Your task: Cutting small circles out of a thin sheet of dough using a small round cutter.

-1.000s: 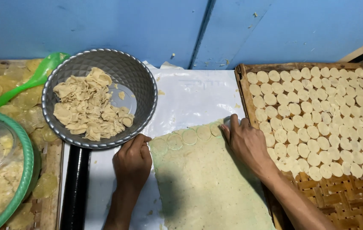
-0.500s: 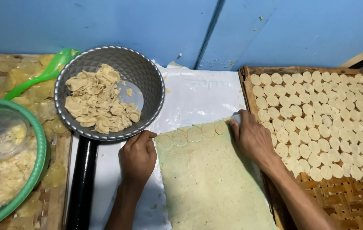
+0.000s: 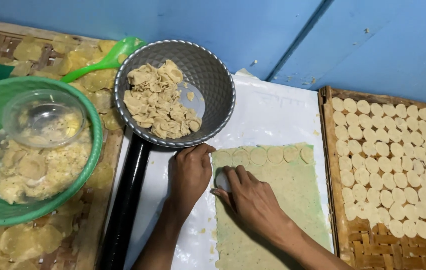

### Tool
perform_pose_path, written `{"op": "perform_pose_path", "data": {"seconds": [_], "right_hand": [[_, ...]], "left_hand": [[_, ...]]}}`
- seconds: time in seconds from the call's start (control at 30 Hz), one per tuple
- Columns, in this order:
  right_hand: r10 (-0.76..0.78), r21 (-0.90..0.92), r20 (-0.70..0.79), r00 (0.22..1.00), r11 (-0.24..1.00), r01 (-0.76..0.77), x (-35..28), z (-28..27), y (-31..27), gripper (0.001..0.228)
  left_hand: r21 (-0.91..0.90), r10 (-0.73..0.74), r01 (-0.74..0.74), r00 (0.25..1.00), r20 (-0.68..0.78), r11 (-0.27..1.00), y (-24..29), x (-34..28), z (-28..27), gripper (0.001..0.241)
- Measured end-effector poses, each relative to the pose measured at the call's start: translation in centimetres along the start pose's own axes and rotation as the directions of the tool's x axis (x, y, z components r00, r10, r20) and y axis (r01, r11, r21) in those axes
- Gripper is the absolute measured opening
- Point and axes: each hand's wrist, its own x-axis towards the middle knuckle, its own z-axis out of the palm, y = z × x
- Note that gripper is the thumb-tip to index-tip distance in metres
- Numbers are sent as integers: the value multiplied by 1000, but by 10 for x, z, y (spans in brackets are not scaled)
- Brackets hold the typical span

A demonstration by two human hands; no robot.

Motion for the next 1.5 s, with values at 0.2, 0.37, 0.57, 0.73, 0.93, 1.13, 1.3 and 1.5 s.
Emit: {"op": "perform_pose_path", "data": {"seconds": [0.2, 0.37, 0.57, 0.73, 0.93, 1.13, 1.3, 1.5], "right_hand": [[4, -333, -64, 998, 943, -25, 10, 34, -5, 43], [-164, -273, 41, 986, 947, 169, 14, 20, 7, 43], [-123, -291, -72, 990, 952, 97, 12, 15, 3, 40], [80, 272, 11, 997, 959, -80, -2, -22, 4, 53], [233, -32, 102, 967, 972, -231, -20, 5, 27, 56], [191, -161, -6, 981, 969, -190, -8, 14, 19, 51], [98, -255, -46, 994, 961, -106, -8, 12, 19, 41], [21, -255, -14, 1000, 967, -24, -6, 9, 24, 42]], "left_hand": [[16, -50, 49, 999, 13, 999, -4, 1, 4, 21], [-2, -22, 22, 1000, 9, 1000, -3, 2, 3, 20], [0, -18, 18, 1000, -3, 1000, -3, 1, 4, 21], [49, -8, 6, 999, 38, 999, -2, -1, 1, 20], [48, -29, 28, 999, 17, 998, 1, 1, 0, 18], [56, 2, -3, 1000, 20, 998, -1, 1, 1, 19], [66, -5, 5, 1000, -3, 998, -2, -1, 4, 20], [67, -3, 2, 1000, 8, 998, -3, 0, 5, 19]]}}
